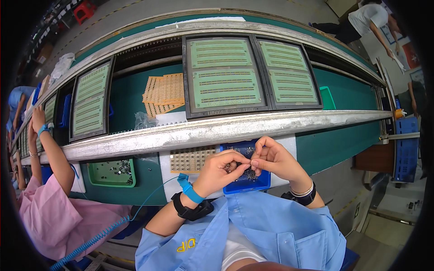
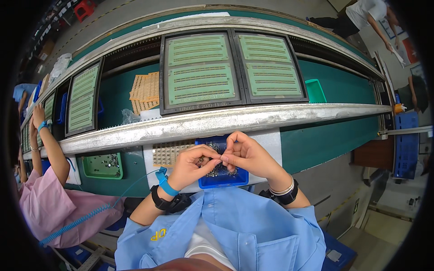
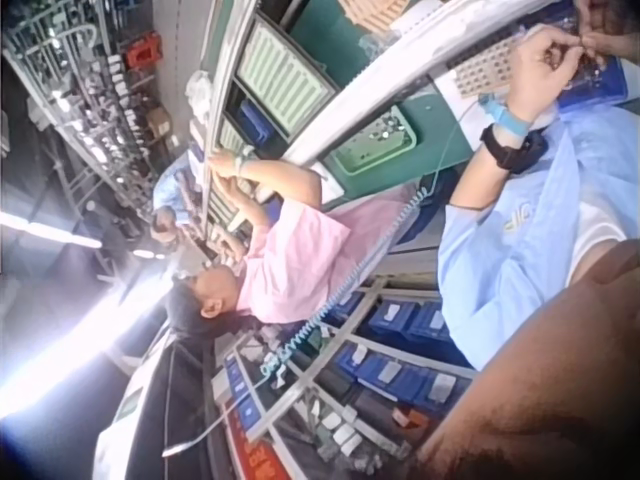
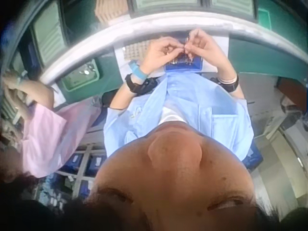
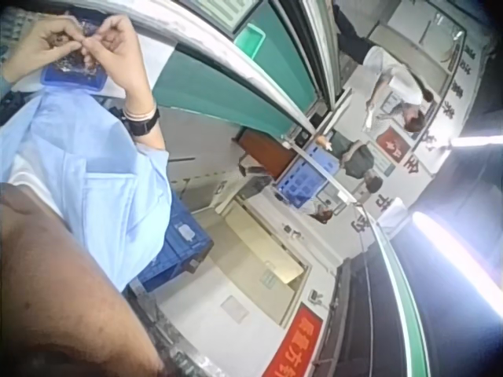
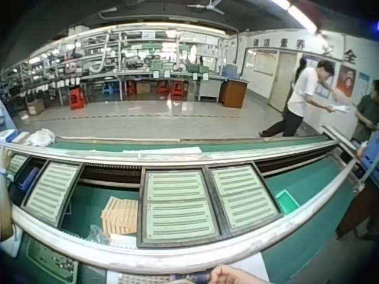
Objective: Assembling small electronic components on a production line.
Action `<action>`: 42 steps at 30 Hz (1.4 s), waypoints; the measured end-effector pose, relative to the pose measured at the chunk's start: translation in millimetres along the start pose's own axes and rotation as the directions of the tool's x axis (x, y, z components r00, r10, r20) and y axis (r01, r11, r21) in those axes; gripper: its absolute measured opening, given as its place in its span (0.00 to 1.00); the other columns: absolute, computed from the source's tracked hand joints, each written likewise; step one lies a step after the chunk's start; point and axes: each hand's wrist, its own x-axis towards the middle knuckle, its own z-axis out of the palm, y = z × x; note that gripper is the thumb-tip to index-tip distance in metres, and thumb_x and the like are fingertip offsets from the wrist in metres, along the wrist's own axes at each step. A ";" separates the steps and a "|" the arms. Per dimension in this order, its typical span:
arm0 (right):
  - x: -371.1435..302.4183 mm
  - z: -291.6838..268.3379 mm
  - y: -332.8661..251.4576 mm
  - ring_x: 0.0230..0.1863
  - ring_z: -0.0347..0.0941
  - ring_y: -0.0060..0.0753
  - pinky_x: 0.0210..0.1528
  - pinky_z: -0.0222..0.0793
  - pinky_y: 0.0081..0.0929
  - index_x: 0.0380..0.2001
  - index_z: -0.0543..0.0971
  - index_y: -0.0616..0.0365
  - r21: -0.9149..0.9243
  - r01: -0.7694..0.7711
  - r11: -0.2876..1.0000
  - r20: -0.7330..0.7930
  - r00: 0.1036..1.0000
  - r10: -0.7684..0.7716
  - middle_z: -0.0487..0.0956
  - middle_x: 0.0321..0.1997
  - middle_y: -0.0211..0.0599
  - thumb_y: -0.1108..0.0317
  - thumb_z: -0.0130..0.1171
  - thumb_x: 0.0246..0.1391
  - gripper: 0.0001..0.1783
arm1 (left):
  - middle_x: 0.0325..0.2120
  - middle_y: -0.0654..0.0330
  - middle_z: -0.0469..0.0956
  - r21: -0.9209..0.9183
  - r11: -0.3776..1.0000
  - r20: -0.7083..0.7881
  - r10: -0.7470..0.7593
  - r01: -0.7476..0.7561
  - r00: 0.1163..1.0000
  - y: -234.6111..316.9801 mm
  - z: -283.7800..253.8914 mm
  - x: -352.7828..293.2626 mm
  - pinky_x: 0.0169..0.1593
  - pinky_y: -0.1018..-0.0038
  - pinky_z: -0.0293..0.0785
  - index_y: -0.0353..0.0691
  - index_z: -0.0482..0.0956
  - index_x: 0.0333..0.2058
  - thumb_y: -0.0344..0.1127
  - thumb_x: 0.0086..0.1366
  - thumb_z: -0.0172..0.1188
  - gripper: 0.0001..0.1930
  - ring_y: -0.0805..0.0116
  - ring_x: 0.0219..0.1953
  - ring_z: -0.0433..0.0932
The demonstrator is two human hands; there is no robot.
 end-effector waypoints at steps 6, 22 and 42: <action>1.4 -3.9 -0.2 0.28 0.72 0.20 0.29 0.69 0.14 0.33 0.63 0.59 -0.029 -0.132 0.991 0.015 0.991 0.132 0.75 0.26 0.36 0.77 0.55 0.51 0.11 | 0.29 0.64 0.75 0.172 0.982 0.054 0.067 -0.076 0.996 0.5 -0.1 1.0 0.22 0.84 0.60 0.36 0.76 0.30 0.23 0.52 0.60 0.05 0.84 0.19 0.62; -1.4 15.4 -4.8 0.29 0.73 0.28 0.30 0.69 0.21 0.27 0.74 0.63 -0.779 0.394 0.487 0.120 0.857 -0.502 0.75 0.29 0.36 0.80 0.58 0.42 0.05 | 0.27 0.66 0.74 -0.185 0.948 0.103 -0.242 0.258 0.965 -1.0 -7.4 -0.4 0.32 0.86 0.65 0.35 0.73 0.30 0.24 0.55 0.58 0.04 0.84 0.27 0.68; 266.7 -22.0 -129.9 0.23 0.71 0.39 0.27 0.67 0.31 0.21 0.72 0.58 -0.931 0.363 -0.027 0.320 0.779 -0.539 0.74 0.19 0.37 0.67 0.57 0.39 0.07 | 0.32 0.60 0.77 -0.431 0.865 0.067 -0.255 0.258 0.965 -9.2 -9.1 5.8 0.42 0.81 0.71 0.31 0.76 0.35 0.24 0.56 0.58 0.07 0.78 0.36 0.74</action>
